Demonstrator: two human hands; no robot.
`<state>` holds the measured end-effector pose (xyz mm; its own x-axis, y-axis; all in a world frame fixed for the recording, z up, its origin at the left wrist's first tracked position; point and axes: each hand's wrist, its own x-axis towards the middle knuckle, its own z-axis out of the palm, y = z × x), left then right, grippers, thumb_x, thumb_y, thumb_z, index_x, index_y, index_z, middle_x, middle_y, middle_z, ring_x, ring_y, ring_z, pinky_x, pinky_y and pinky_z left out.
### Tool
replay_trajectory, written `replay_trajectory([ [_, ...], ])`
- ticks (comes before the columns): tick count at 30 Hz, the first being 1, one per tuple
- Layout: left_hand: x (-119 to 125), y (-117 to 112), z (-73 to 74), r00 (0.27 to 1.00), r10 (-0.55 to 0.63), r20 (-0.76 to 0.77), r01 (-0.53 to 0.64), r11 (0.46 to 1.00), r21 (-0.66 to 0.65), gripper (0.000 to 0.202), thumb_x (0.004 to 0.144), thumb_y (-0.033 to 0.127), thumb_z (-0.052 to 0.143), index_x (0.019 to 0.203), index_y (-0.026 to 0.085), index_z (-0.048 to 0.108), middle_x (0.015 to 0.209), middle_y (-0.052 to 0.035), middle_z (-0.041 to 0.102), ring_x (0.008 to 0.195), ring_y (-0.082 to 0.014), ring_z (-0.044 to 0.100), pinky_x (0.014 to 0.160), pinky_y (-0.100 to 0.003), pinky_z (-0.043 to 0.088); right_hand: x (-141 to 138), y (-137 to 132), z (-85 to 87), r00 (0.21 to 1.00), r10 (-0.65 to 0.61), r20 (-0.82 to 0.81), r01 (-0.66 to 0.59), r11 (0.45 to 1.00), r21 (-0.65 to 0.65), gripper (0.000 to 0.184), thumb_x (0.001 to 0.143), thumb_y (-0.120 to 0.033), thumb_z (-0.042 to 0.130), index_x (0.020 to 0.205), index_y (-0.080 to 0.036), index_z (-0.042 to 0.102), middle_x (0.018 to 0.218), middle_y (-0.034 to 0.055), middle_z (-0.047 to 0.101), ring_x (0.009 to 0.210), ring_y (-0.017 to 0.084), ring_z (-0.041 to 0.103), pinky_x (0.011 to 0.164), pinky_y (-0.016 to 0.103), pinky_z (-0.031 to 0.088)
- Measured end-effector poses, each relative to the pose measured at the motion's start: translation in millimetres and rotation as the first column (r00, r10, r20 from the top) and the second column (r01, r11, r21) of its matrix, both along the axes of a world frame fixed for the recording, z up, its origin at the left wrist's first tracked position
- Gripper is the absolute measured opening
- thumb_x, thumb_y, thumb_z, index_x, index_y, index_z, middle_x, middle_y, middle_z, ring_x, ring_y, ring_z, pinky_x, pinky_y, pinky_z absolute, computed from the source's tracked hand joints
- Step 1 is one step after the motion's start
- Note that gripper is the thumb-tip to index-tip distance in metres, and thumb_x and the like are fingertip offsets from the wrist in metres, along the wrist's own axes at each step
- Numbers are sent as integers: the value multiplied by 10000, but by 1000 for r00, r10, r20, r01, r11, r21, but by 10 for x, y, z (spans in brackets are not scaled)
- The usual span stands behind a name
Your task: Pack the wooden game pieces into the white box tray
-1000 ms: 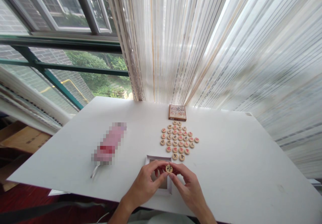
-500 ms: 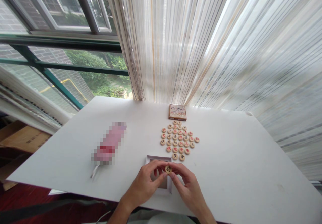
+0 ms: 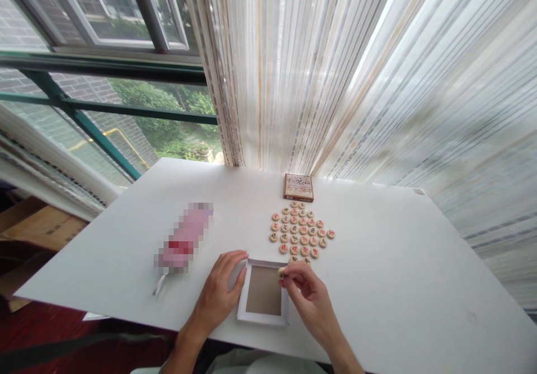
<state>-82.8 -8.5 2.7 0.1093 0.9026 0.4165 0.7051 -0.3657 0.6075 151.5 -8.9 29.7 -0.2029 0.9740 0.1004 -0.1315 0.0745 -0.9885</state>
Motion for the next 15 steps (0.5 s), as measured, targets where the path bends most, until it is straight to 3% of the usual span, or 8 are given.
replay_trajectory([
  [6,-1,1,-59,998,-14,-66,14,1000,1,282,946,194,504,1214,230,584,1180,-86,666,1139,-248,609,981,-441,517,-249,78,4,998,33,61,-28,997,-76,80,927,-284,617,978,-222,615,939,47,677,867,196,699,849,349,566],
  [15,16,-9,-34,998,-9,-69,9,1000,-8,261,946,197,505,1192,225,588,1140,-80,674,1104,-241,623,966,-425,517,-525,183,-75,903,6,430,-41,996,74,91,907,-158,552,936,-225,607,896,28,661,794,173,660,731,274,537],
])
